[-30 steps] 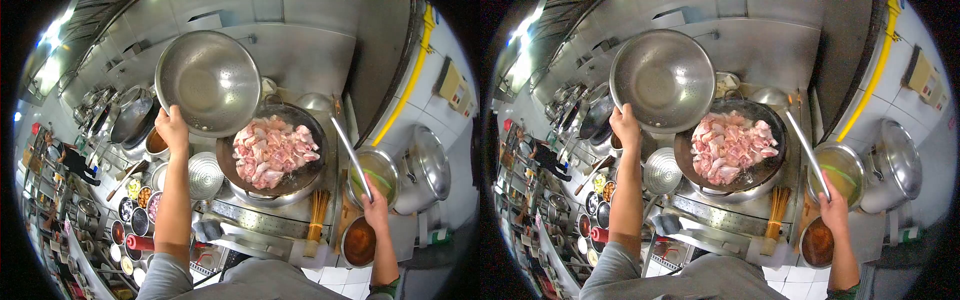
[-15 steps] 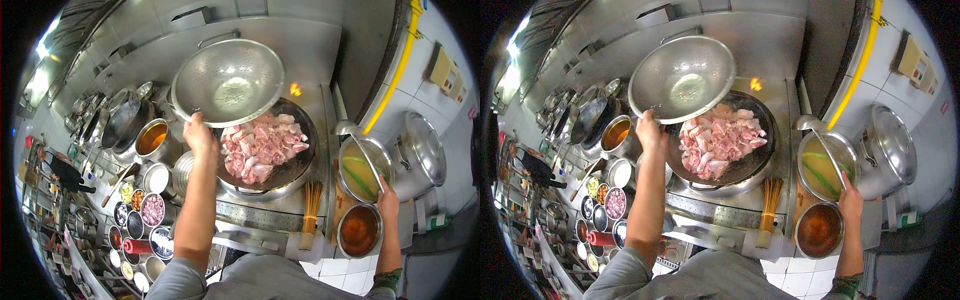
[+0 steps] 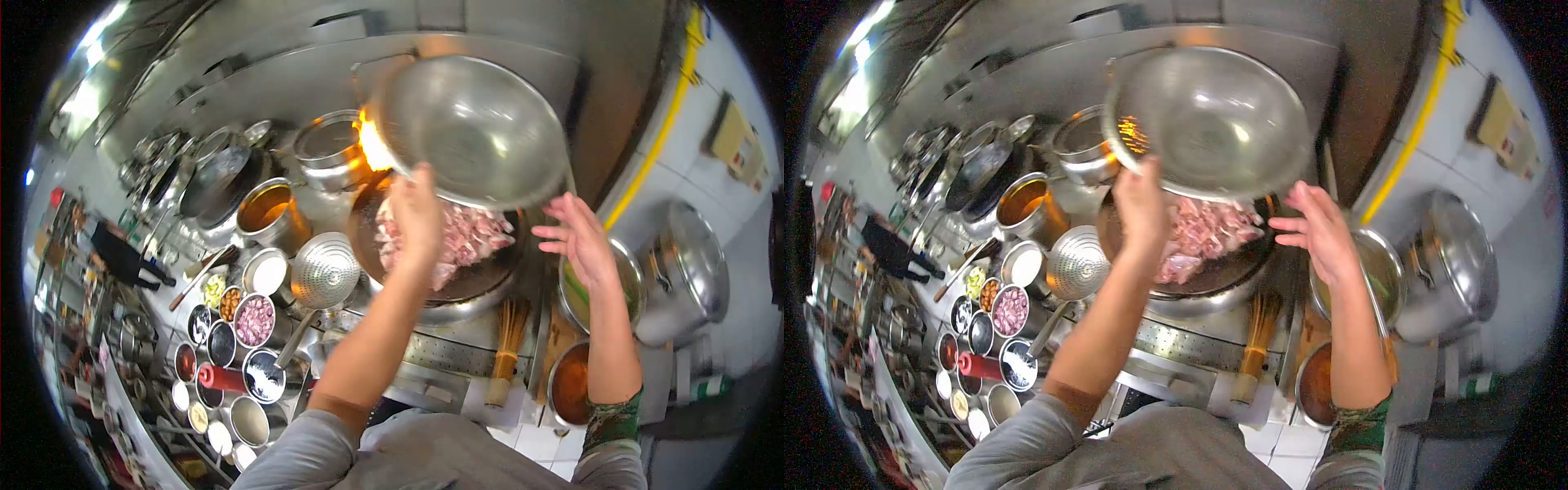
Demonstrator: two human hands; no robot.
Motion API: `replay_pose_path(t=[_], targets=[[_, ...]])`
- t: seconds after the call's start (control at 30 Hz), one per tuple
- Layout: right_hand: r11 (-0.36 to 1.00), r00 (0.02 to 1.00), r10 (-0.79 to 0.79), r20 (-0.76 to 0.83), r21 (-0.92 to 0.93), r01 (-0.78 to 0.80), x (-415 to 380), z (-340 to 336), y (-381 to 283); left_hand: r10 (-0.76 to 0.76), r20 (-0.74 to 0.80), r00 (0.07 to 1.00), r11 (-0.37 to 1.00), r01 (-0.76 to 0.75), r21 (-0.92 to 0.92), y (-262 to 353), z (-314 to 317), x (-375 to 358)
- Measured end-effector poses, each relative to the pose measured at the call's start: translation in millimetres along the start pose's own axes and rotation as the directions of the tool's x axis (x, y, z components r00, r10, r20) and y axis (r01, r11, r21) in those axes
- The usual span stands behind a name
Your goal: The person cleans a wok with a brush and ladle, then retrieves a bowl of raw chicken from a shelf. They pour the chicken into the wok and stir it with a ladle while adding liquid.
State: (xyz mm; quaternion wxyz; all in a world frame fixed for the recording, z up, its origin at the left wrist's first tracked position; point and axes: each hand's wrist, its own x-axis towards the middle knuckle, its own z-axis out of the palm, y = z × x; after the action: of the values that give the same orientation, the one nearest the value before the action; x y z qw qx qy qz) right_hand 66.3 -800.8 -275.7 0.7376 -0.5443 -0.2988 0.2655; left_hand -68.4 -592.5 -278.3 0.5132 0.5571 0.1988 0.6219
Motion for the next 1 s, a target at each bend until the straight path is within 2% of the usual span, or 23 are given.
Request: replay_pose_path(t=[0.03, 0.07, 0.1, 0.13, 0.17, 0.2, 0.23, 0.3, 0.33, 0.37, 0.4, 0.43, 0.53, 0.63, 0.77, 0.8, 0.9, 1.0], targets=[[1.0, 0.999, 0.02, -0.035, -0.001, -0.02, 6, 8, 0, -0.125, -0.028, 0.992, 0.981, 0.128, 0.144, -1, 3, -8], [0.999, 0.997, 0.04, -0.068, -0.004, -0.041, 7, 10, 2, -0.095, -0.041, 0.995, 0.979, 0.1, 0.178, 6, 10, -20], [0.998, 0.992, 0.063, -0.106, -0.01, -0.065, 9, 7, 6, -0.095, -0.03, 0.995, 0.995, 0.094, -0.036, 3, 19, -31], [0.998, 0.987, 0.052, -0.155, -0.011, -0.054, 13, 0, 15, -0.022, -0.008, 1.0, 0.998, 0.023, 0.053, -14, 19, -35], [0.999, 0.977, 0.041, -0.211, -0.01, -0.044, 20, -11, 26, -0.076, 0.023, 0.997, 0.997, 0.076, -0.001, -28, 23, -41], [0.998, 0.972, 0.067, -0.227, 0.033, -0.061, 30, -27, 36, -0.147, 0.095, 0.985, 0.988, 0.151, -0.036, -13, 22, -49], [0.994, 0.963, 0.094, -0.252, 0.081, -0.076, 40, -46, 47, -0.122, 0.18, 0.976, 0.991, 0.109, 0.082, -11, 15, -53], [0.989, 0.947, 0.119, -0.298, 0.122, -0.086, 40, -63, 52, -0.109, 0.364, 0.925, 0.955, -0.005, 0.297, -8, -5, -61], [0.99, 0.943, 0.114, -0.314, 0.115, -0.081, 38, -68, 49, 0.133, 0.354, 0.926, 0.87, -0.28, 0.405, -9, -26, -68], [0.991, 0.937, 0.109, -0.332, 0.114, -0.075, 36, -72, 45, 0.364, 0.377, 0.852, 0.694, -0.518, 0.5, -12, -54, -73], [0.995, 0.931, 0.097, -0.352, 0.044, -0.087, 28, -75, 37, 0.412, 0.391, 0.823, 0.644, -0.567, 0.514, -16, -89, -71], [0.997, 0.928, 0.078, -0.364, 0.057, -0.061, 25, -81, 37, 0.453, 0.416, 0.789, 0.592, -0.615, 0.521, -24, -112, -68], [0.998, 0.921, 0.06, -0.384, 0.055, -0.042, 25, -103, 36, 0.344, 0.506, 0.791, 0.387, -0.61, 0.691, -49, -120, -77], [0.997, 0.912, 0.056, -0.406, 0.079, -0.025, 26, -107, 35, 0.17, 0.563, 0.809, 0.369, -0.582, 0.725, -59, -113, -75], [0.994, 0.908, 0.026, -0.418, 0.104, 0.019, 33, -108, 36, 0.341, 0.522, 0.782, 0.462, -0.623, 0.631, -28, -107, -82], [0.994, 0.905, 0.025, -0.426, 0.105, 0.022, 34, -107, 36, 0.325, 0.553, 0.768, 0.458, -0.639, 0.619, -21, -99, -87], [0.997, 0.91, 0.038, -0.414, 0.071, -0.01, 31, -108, 37, 0.148, 0.647, 0.748, 0.321, -0.655, 0.684, -71, -90, -87], [0.997, 0.903, 0.038, -0.428, 0.082, -0.004, 29, -104, 33, 0.212, 0.601, 0.77, 0.378, -0.632, 0.677, -49, -96, -95]])
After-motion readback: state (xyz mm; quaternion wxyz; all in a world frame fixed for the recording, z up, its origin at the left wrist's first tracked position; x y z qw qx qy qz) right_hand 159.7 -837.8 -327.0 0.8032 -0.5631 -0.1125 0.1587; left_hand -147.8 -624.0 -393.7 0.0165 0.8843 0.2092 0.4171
